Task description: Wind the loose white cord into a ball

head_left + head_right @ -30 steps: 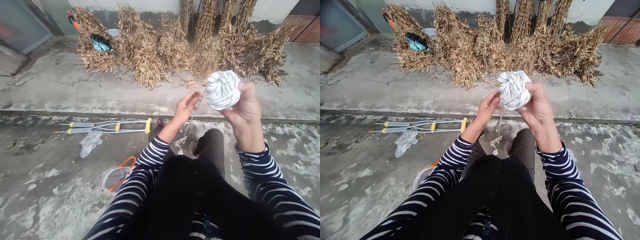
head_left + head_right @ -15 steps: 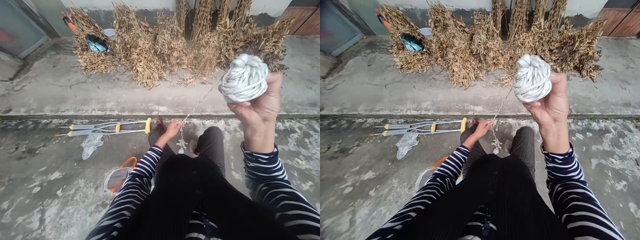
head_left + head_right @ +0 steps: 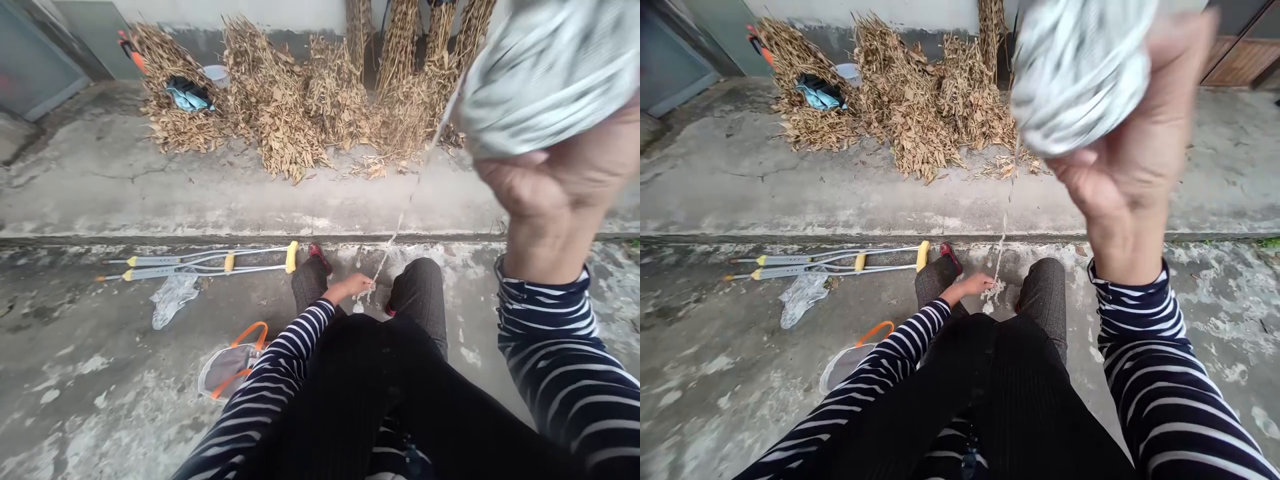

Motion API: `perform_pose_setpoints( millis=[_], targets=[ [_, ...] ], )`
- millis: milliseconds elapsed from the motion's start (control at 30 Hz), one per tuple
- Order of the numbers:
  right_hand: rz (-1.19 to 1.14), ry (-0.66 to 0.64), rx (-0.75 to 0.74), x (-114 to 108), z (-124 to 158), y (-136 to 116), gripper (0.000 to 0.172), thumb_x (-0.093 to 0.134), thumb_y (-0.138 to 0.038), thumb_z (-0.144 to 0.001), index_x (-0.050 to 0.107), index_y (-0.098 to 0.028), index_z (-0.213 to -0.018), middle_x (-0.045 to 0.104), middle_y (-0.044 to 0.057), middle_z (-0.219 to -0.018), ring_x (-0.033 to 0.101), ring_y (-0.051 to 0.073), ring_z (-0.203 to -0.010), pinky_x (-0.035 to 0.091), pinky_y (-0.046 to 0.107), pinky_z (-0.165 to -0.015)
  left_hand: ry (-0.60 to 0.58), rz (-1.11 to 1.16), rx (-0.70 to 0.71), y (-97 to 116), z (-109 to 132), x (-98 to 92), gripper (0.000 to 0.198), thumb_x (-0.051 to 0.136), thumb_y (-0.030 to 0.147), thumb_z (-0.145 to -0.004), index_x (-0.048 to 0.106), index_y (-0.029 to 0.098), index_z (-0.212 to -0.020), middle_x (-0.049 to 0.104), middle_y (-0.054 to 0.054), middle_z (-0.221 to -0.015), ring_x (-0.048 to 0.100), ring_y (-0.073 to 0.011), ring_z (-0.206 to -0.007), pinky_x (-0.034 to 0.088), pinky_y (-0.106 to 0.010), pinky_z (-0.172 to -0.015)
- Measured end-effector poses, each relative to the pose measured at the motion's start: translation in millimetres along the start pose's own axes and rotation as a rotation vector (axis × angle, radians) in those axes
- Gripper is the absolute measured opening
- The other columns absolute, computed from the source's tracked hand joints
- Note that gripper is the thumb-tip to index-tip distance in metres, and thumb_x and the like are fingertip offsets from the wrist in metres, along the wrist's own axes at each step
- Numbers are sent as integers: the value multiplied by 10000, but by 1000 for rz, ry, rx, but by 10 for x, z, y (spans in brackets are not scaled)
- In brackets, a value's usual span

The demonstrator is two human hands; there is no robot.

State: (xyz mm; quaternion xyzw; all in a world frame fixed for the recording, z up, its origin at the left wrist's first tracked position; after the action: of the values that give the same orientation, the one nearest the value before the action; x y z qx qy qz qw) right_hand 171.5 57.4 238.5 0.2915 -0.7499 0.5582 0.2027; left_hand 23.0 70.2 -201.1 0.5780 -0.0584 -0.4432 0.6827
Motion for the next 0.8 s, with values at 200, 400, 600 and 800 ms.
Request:
perform_pose_setpoints(
  millis=[200, 400, 600, 800],
  targets=[
    [153, 55, 306, -460, 63, 895, 430, 826, -332, -662, 674, -214, -1046, 684, 13, -898, 526, 83, -650, 240, 156, -353, 457, 210, 98, 566, 82, -1056, 427, 564, 290, -976, 626, 173, -1382, 641, -167, -1412, 643, -292, -1268, 539, -455, -1074],
    [166, 61, 368, -825, 173, 1173, 503, 826, -388, -719, 621, -204, -1140, 633, 11, -823, 472, 52, -572, 214, 158, -355, 412, 796, 528, 1727, 250, -1141, 511, 813, 407, -827, 679, 198, -1273, 733, -112, -1231, 703, -243, -1119, 611, -385, -921],
    [112, 165, 475, -1107, 297, 1325, 398, 812, -334, -669, 613, -197, -985, 606, -24, -727, 416, 39, -500, 184, 143, -331, 442, 817, 420, 1527, 226, -1030, 325, 815, 426, -797, 731, 129, -900, 713, -28, -681, 649, -127, -598, 551, -267, -639],
    [152, 241, 587, -1301, 492, 1605, 389, 780, -377, -617, 614, -191, -917, 612, -14, -690, 404, 57, -475, 219, 156, -328, 429, 697, 369, 1148, 66, -1285, 252, 747, 369, -857, 767, 118, -874, 759, -51, -792, 646, -120, -646, 533, -250, -660]
  ],
)
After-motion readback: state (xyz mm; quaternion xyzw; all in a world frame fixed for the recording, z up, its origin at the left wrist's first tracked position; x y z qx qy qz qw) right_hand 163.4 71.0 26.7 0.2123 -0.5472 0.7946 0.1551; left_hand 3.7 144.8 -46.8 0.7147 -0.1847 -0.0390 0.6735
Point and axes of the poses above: each hand's wrist, its own z-axis away from the middle knuckle, its own x-axis out of the palm, y = z × x, the point moved 7 cm from there along -z, towards the middle knuckle
